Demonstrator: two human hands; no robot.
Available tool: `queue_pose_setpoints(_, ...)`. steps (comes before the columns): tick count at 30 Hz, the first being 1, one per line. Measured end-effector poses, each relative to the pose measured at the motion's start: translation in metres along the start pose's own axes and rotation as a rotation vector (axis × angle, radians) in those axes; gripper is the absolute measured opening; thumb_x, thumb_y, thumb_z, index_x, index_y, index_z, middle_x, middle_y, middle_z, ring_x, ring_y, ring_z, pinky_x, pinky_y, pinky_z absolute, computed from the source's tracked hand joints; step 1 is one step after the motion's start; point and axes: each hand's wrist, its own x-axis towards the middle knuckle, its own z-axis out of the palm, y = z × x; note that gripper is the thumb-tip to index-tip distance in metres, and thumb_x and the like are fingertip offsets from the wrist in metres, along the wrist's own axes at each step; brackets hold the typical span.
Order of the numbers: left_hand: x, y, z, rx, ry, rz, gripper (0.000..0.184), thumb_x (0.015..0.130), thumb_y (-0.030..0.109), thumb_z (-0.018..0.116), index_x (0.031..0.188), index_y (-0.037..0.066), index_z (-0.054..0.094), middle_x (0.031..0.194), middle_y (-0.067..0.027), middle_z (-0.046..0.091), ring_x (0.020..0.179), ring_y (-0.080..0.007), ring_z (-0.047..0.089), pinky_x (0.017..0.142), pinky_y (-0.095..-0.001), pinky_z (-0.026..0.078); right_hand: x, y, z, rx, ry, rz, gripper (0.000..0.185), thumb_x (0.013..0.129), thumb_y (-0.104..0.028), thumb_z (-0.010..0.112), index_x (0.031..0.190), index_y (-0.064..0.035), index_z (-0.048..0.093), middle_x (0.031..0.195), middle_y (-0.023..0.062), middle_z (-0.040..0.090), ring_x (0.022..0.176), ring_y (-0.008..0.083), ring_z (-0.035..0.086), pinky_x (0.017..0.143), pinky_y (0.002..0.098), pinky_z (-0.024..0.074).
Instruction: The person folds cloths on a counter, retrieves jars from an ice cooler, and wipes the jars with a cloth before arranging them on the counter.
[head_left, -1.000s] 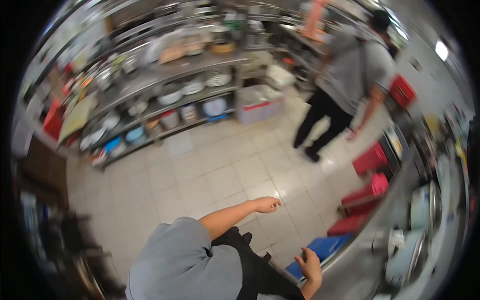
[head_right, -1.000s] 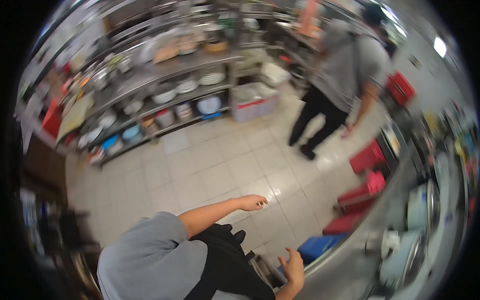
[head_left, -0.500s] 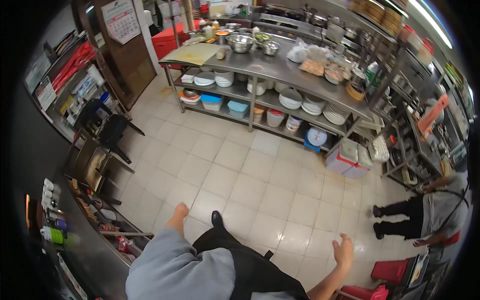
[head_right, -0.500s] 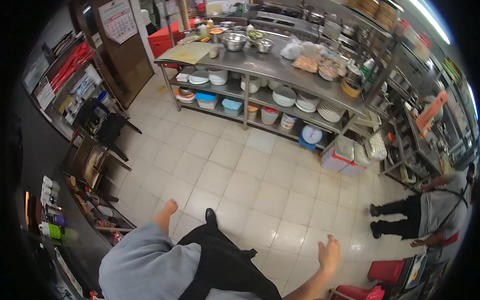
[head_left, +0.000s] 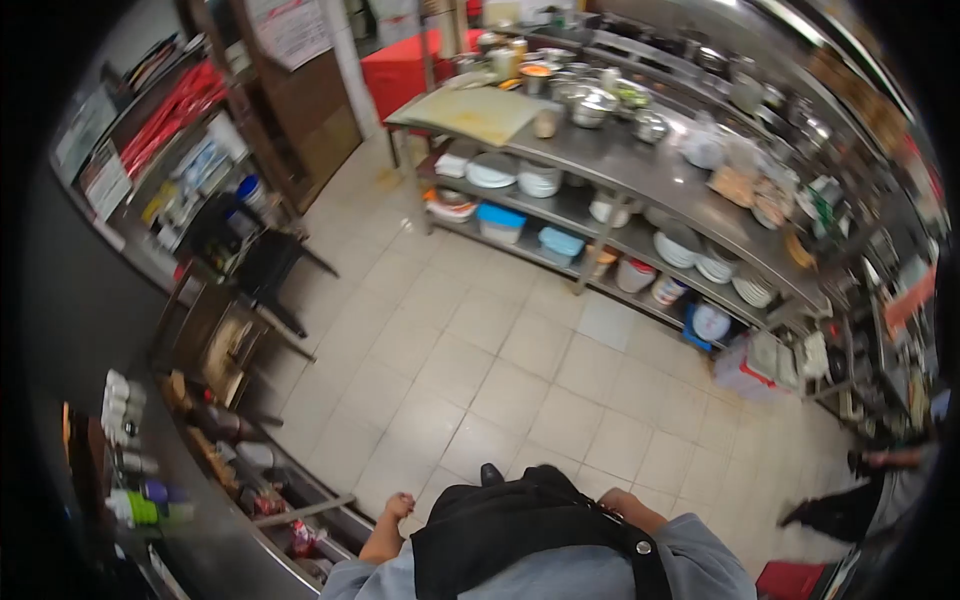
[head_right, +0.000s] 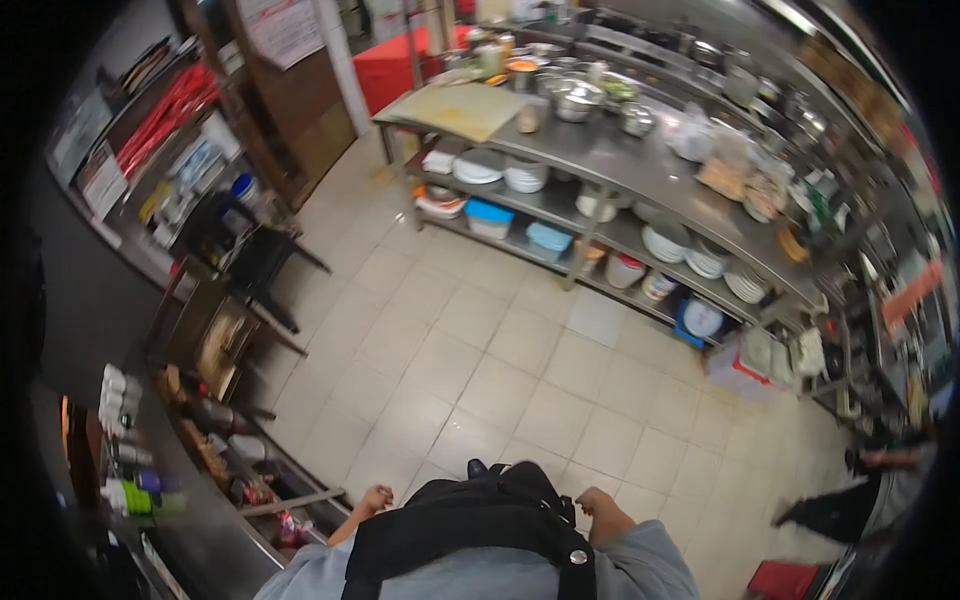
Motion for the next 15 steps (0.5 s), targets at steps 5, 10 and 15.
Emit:
queue_pose_setpoints(5, 0.049, 0.055, -0.049, 0.178, 0.394, -0.085, 0.033, 0.08, 0.012, 0.065, 0.111, 0.001, 0.063, 0.082, -0.0134, 0.071, 0.067, -0.021, 0.068, 0.062, -0.0337, 0.055, 0.019, -0.029, -0.042, 0.425, -0.038, 0.034, 0.021, 0.089, -0.024, 0.065, 0.103, -0.009, 0.068, 0.081, 0.0042, 0.064, 0.074, 0.0198, 0.062, 0.066, 0.0362, 0.0515)
queue_pose_setpoints(10, 0.11, 0.145, -0.073, 0.3, 0.289, -0.017, 0.035, 0.08, 0.016, 0.065, 0.113, 0.003, 0.065, 0.09, -0.0152, 0.072, 0.075, -0.0219, 0.07, 0.069, -0.0357, 0.056, 0.051, -0.106, -0.108, 0.581, 0.1, -0.221, 0.014, 0.087, -0.021, 0.067, 0.096, -0.01, 0.067, 0.075, 0.0015, 0.06, 0.068, 0.016, 0.058, 0.064, 0.034, 0.0481)
queue_pose_setpoints(15, 0.125, 0.228, -0.089, -0.31, 0.236, 0.033, 0.038, 0.092, 0.019, 0.061, 0.129, 0.011, 0.054, 0.104, -0.0096, 0.069, 0.089, -0.0215, 0.068, 0.073, -0.037, 0.053, 0.209, -0.275, -0.309, 0.468, -0.281, -0.479, 0.016, 0.085, -0.024, 0.067, 0.091, -0.0089, 0.069, 0.077, 0.0102, 0.064, 0.071, 0.0214, 0.062, 0.064, 0.0369, 0.0506)
